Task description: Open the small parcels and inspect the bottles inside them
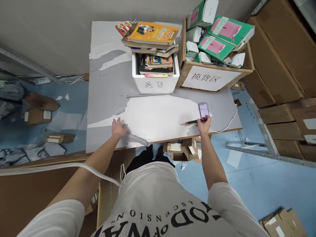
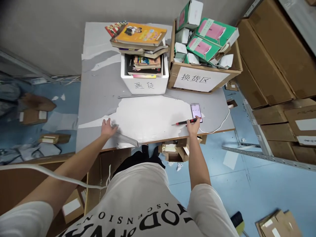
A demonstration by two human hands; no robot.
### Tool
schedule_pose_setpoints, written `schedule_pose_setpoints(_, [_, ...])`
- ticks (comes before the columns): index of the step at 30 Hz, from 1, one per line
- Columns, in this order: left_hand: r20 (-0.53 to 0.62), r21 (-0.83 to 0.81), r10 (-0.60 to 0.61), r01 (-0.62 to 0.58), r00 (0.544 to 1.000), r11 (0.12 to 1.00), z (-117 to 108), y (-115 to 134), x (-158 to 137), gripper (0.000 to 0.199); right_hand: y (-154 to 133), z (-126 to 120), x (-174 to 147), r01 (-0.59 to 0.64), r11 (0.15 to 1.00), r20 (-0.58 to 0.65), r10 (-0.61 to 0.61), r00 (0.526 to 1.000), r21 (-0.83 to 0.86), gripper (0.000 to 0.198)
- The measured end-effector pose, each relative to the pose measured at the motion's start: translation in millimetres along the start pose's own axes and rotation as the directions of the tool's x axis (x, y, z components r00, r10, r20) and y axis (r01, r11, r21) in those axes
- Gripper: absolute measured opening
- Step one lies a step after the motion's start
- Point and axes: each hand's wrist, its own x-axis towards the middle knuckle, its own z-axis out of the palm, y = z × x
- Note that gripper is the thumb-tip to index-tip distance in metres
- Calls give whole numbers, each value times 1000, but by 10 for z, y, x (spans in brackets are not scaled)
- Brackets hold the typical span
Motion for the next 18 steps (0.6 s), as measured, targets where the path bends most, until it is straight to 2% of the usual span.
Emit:
schedule_pose_setpoints(2, [49,58,-8,5,999,998,26,-125,181,74,13,14,-101,34,974,-110,-9,994,222,42])
schedule_pose_setpoints(5, [115,101,-4,-7,993,995,146,-209,323,64,118,151,-326,77,957,-177,-27,984,281,32])
schedule_pose_setpoints(10, [136,87,110,-123,985,989,333,-113,237,60,357,449,-683,54,998,-147,-51,988,17,20])
schedule_pose_setpoints(13, [163,60,194,-206,967,977,441,17,114,58,435,532,-787,60,989,-65,-70,995,-136,16])
schedule_pose_setpoints(16, [189,41,286,-299,939,953,574,166,10,57,462,520,-740,101,948,41,-93,995,-302,26])
schedule_pose_setpoints(18, [191,21,342,-352,920,936,668,273,-46,57,454,458,-595,154,911,87,-130,988,-384,36])
